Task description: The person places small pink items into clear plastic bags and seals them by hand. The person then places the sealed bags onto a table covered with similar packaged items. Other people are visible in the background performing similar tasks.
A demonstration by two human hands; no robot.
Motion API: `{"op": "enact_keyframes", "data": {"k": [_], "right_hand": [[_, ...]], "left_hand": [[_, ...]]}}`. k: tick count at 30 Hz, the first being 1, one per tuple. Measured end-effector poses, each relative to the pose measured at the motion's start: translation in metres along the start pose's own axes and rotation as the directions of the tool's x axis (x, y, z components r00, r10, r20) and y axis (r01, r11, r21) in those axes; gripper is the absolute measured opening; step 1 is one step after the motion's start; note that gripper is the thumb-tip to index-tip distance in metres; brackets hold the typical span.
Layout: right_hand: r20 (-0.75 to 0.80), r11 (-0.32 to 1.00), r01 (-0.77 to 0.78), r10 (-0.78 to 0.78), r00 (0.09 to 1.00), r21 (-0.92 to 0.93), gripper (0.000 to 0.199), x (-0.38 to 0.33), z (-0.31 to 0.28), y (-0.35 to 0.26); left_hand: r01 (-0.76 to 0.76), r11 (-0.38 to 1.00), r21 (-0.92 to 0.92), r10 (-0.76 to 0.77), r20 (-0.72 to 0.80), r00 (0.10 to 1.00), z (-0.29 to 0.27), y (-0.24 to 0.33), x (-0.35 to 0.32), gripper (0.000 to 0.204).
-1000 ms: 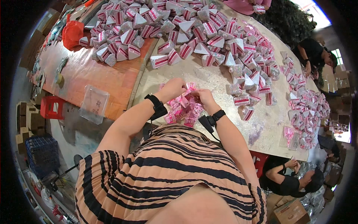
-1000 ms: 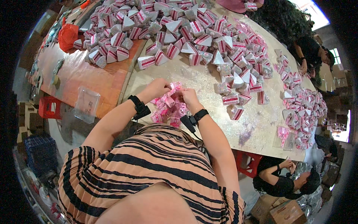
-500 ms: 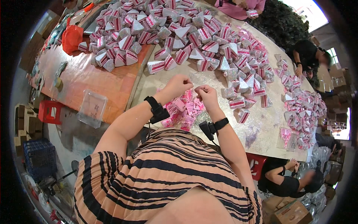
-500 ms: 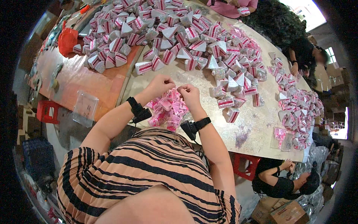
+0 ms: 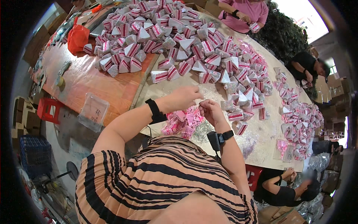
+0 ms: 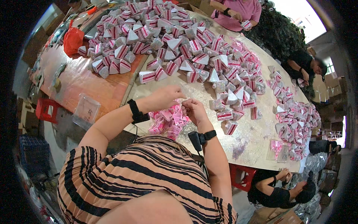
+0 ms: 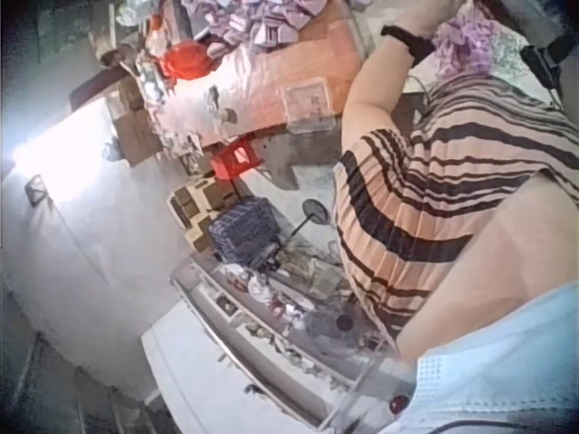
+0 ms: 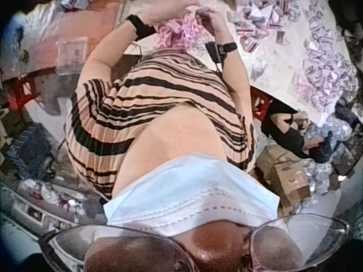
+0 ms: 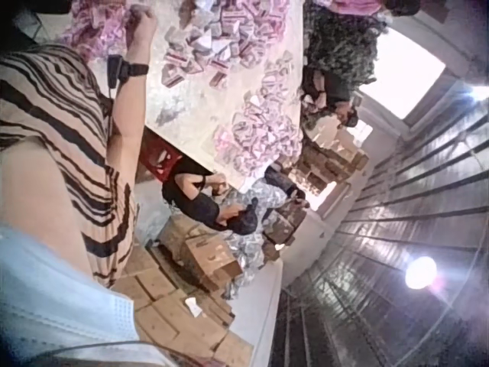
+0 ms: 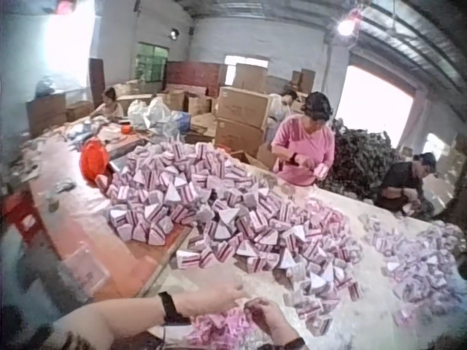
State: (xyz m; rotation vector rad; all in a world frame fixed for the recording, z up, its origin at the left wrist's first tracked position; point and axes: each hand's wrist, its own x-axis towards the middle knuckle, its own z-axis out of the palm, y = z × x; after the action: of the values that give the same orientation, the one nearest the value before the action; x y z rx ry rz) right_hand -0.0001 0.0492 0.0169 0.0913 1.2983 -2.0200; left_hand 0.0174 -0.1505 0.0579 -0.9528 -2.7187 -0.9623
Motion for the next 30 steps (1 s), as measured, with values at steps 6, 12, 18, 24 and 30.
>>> {"op": "enact_keyframes", "data": {"k": [6,12,18,24,30], "right_hand": [[0.014,0.986,-0.082,0.085,0.996,-0.145,0.006,-0.001,0.009,-0.006],[0.004,0.864,0.018,-0.019,1.0,-0.504,0.007,0.0,0.019,-0.006],[0.46,-0.06,0.514,-0.54,0.704,-0.856,0.008,0.008,0.03,0.013],[0.506,-0.175,0.489,-0.494,0.707,-0.854,0.009,0.018,0.024,0.03],[0.4,-0.059,0.457,-0.59,0.701,-0.888,0.004,0.012,0.019,0.026]], "left_hand": [[0.101,0.995,-0.01,-0.098,0.135,0.986,-0.007,-0.007,0.001,0.013],[0.417,0.797,-0.437,-0.338,0.25,0.907,0.015,-0.028,-0.009,0.007],[0.633,0.113,-0.766,-0.497,0.508,0.704,0.047,-0.064,-0.019,0.006],[0.579,0.583,-0.57,-0.526,0.279,0.804,0.054,-0.08,-0.031,0.008],[0.533,0.656,0.535,-0.362,-0.396,0.844,0.002,-0.133,-0.033,0.022]]}}
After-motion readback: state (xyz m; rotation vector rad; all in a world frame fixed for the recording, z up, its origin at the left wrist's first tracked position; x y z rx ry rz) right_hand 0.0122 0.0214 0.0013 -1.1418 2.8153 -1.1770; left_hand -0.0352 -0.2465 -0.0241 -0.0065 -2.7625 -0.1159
